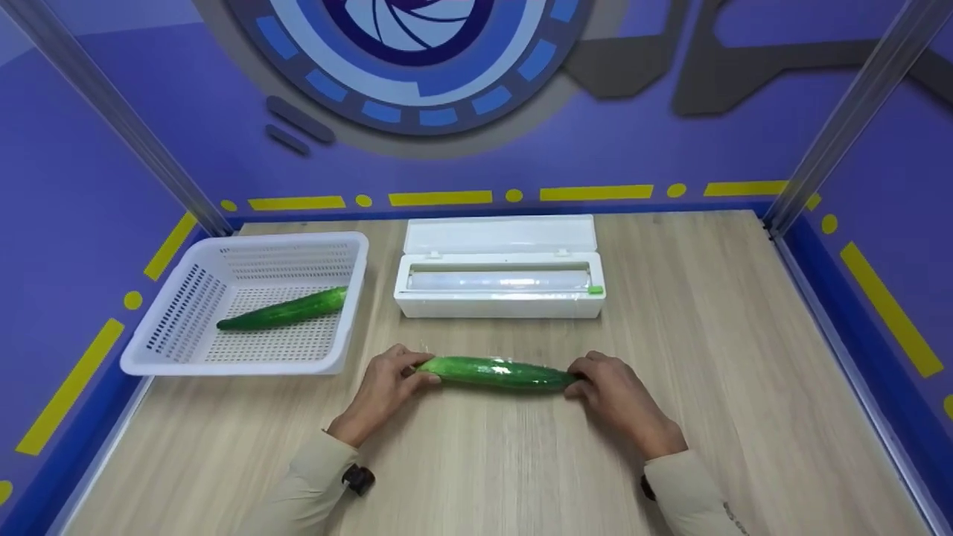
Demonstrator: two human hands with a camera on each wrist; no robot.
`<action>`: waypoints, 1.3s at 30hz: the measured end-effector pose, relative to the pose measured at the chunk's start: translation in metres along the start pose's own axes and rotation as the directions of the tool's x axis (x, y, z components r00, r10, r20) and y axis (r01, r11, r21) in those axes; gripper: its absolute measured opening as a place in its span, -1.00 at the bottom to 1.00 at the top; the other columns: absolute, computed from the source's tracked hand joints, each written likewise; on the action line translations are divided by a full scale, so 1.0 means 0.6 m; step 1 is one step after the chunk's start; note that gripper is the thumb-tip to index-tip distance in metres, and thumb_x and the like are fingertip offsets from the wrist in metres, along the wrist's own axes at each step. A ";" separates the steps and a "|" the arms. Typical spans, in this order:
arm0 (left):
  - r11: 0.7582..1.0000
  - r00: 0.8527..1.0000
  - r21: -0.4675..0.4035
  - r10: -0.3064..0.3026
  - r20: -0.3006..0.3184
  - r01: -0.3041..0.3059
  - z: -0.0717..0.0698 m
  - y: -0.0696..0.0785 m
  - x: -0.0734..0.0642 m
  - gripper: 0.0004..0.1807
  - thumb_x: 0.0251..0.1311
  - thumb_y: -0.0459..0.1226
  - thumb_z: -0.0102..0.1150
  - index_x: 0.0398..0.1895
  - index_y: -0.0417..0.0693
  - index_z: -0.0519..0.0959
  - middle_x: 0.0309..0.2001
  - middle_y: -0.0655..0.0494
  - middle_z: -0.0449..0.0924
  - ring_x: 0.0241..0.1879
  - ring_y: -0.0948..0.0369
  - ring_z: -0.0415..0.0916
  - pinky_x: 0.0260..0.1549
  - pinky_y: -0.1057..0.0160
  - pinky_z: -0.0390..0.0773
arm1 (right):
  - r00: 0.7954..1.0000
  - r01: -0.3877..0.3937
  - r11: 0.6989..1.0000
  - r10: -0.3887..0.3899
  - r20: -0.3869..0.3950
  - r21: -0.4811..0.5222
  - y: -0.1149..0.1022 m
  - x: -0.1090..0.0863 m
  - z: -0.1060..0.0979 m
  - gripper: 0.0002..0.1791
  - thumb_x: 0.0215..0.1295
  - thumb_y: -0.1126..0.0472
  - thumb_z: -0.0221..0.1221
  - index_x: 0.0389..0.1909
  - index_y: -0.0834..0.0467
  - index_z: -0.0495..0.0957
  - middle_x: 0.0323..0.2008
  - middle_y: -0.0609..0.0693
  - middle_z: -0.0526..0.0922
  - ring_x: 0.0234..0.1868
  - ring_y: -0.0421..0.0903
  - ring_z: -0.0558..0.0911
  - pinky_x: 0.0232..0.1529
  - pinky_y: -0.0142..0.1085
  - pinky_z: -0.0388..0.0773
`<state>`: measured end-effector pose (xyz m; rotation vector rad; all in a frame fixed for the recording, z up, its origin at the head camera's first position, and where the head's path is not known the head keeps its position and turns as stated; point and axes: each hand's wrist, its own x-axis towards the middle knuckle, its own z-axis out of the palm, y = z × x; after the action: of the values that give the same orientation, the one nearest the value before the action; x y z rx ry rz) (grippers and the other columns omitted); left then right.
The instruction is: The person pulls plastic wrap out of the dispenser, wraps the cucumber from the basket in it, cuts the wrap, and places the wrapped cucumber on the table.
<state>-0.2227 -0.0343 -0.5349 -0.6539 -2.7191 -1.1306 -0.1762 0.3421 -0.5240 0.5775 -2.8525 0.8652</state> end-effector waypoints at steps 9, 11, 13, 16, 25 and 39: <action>0.998 0.999 0.036 -0.042 -0.034 0.043 0.003 0.005 0.009 -0.71 0.21 -0.11 0.53 -0.16 -0.09 0.73 -0.25 0.10 0.73 -0.27 0.20 0.66 -0.26 0.20 0.63 | 0.992 -0.123 0.992 0.123 0.010 0.007 -0.003 -0.001 -0.003 -0.79 0.35 0.27 0.43 -0.18 0.11 0.55 -0.33 -0.18 0.63 -0.30 -0.21 0.55 -0.25 -0.19 0.55; 0.998 0.998 0.031 -0.062 -0.031 0.063 0.003 0.006 0.012 -0.74 0.22 -0.10 0.53 -0.20 -0.08 0.75 -0.28 0.13 0.73 -0.30 0.24 0.64 -0.29 0.22 0.60 | 0.993 -0.120 0.993 0.120 0.010 0.005 -0.003 0.000 -0.003 -0.82 0.37 0.28 0.41 -0.20 0.11 0.56 -0.35 -0.19 0.61 -0.31 -0.21 0.53 -0.25 -0.20 0.54; 0.997 0.997 0.028 -0.077 -0.027 0.077 0.003 0.006 0.014 -0.75 0.22 -0.10 0.52 -0.23 -0.07 0.76 -0.31 0.15 0.73 -0.33 0.26 0.61 -0.31 0.23 0.58 | 0.991 -0.129 0.992 0.129 0.019 0.009 -0.003 0.001 -0.003 -0.82 0.38 0.26 0.42 -0.19 0.11 0.57 -0.33 -0.17 0.61 -0.30 -0.20 0.54 -0.25 -0.19 0.55; 0.996 0.996 0.021 -0.091 -0.023 0.091 0.005 0.008 0.015 -0.77 0.22 -0.10 0.52 -0.26 -0.07 0.77 -0.32 0.16 0.72 -0.34 0.28 0.58 -0.32 0.22 0.56 | 0.988 -0.147 0.989 0.146 0.041 0.018 -0.004 0.004 -0.003 -0.73 0.31 0.22 0.48 -0.15 0.14 0.56 -0.29 -0.13 0.61 -0.27 -0.17 0.55 -0.25 -0.17 0.56; 0.992 0.992 0.014 -0.123 0.015 0.123 0.005 0.007 0.024 -0.79 0.29 -0.11 0.46 -0.29 -0.08 0.78 -0.35 0.18 0.74 -0.36 0.29 0.58 -0.30 0.20 0.58 | 0.986 -0.163 0.987 0.163 0.028 0.010 -0.003 0.009 -0.003 -0.75 0.29 0.24 0.49 -0.24 0.07 0.56 -0.36 -0.18 0.60 -0.31 -0.19 0.54 -0.26 -0.24 0.54; 0.997 1.000 0.079 -0.025 0.004 0.025 0.004 0.005 0.036 -0.78 0.38 -0.07 0.38 -0.25 -0.03 0.71 -0.38 0.18 0.75 -0.42 0.26 0.59 -0.39 0.20 0.56 | 0.997 -0.056 0.996 0.052 0.060 0.069 0.019 0.013 -0.006 -0.89 0.44 0.19 0.37 -0.25 -0.01 0.60 -0.38 -0.25 0.60 -0.33 -0.26 0.50 -0.26 -0.28 0.50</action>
<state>-0.2407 -0.0233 -0.5287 -0.6144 -2.7674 -1.0226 -0.1878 0.3502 -0.5250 0.5446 -2.9125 0.9779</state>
